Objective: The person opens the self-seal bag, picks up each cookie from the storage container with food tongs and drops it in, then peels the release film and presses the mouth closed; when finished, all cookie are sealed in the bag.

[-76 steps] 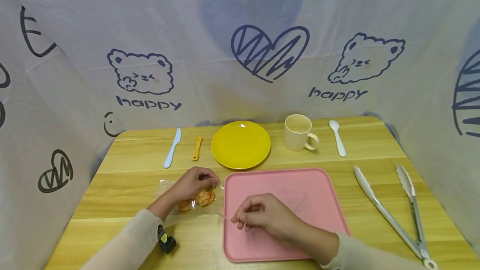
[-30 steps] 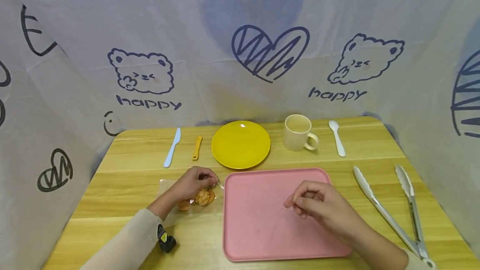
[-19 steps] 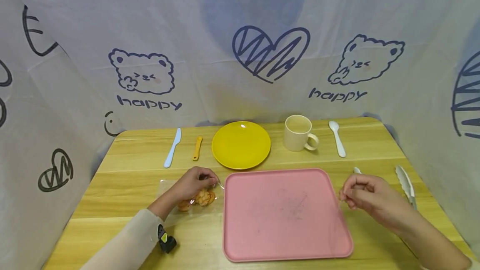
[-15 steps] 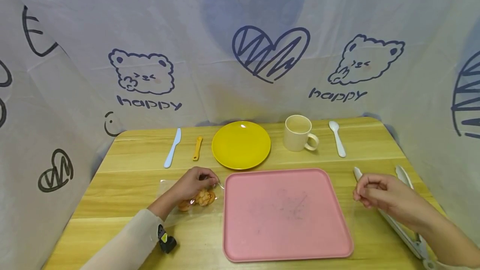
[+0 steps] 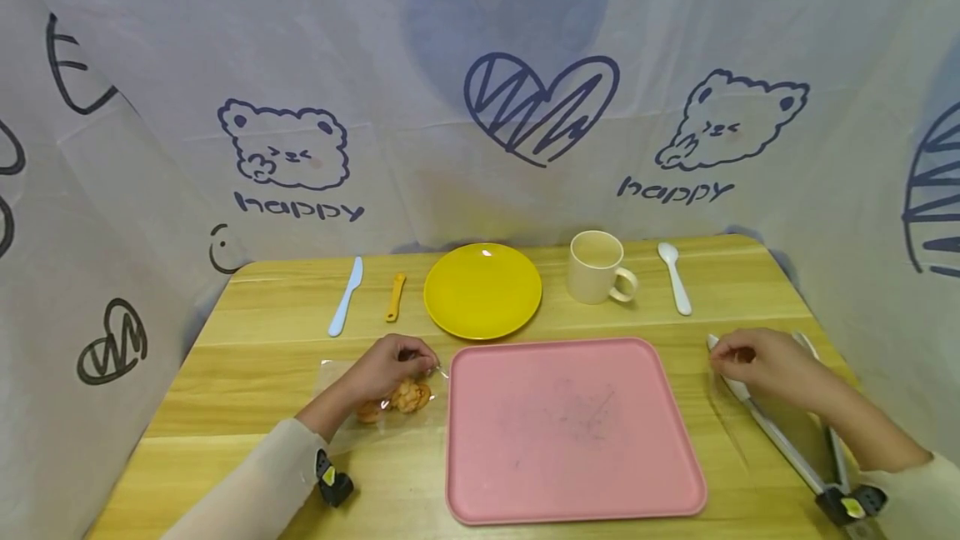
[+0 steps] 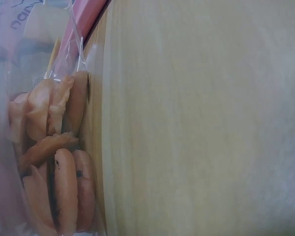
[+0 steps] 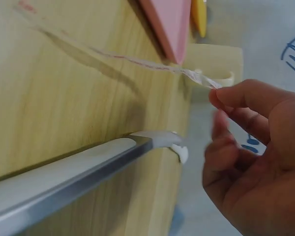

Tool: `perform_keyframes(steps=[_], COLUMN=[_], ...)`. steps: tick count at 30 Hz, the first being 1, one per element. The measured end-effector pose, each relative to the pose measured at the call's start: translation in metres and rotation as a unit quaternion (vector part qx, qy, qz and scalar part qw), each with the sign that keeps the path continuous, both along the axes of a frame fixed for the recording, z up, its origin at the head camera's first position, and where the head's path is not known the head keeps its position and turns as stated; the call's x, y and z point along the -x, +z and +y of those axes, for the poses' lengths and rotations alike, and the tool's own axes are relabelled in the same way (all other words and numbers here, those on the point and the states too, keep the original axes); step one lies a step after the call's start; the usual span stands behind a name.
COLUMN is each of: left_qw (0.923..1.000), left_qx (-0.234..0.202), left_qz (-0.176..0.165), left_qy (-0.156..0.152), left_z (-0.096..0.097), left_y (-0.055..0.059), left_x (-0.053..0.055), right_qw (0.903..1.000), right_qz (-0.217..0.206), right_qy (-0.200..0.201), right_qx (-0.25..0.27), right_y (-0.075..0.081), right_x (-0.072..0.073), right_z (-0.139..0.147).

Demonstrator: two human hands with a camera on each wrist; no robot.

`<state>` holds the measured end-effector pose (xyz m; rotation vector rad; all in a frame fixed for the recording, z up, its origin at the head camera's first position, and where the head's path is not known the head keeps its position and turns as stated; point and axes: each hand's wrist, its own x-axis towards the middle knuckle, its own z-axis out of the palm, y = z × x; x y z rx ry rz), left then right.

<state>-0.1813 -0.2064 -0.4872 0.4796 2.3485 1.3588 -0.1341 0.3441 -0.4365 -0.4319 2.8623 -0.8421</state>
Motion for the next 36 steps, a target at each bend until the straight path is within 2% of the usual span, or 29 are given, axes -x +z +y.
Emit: perform_keyframes(steps=[4, 12, 21, 29, 36], left_qw=[1.0000, 1.0000, 1.0000, 1.0000, 1.0000], left_qx=[0.002, -0.002, 0.002, 0.000, -0.003], left_qz=[0.002, 0.009, 0.008, 0.004, 0.005], left_qy=[0.000, 0.003, 0.002, 0.000, -0.001], left_z=[-0.001, 0.000, -0.001, 0.000, 0.000], left_y=[0.001, 0.002, 0.002, 0.005, 0.005], left_x=[0.000, -0.002, -0.001, -0.003, -0.002], right_qw=[0.9986, 0.9946, 0.9950, 0.9926, 0.9881], right_qz=[0.052, 0.098, 0.082, 0.103, 0.140], right_qy=[-0.006, -0.032, -0.046, -0.058, -0.052], right_qx=[-0.006, 0.005, 0.033, 0.024, 0.039], right_y=[-0.007, -0.027, -0.038, -0.033, -0.013], right_x=[0.010, 0.021, 0.026, 0.020, 0.004], right_z=[-0.003, -0.003, -0.002, -0.001, -0.030])
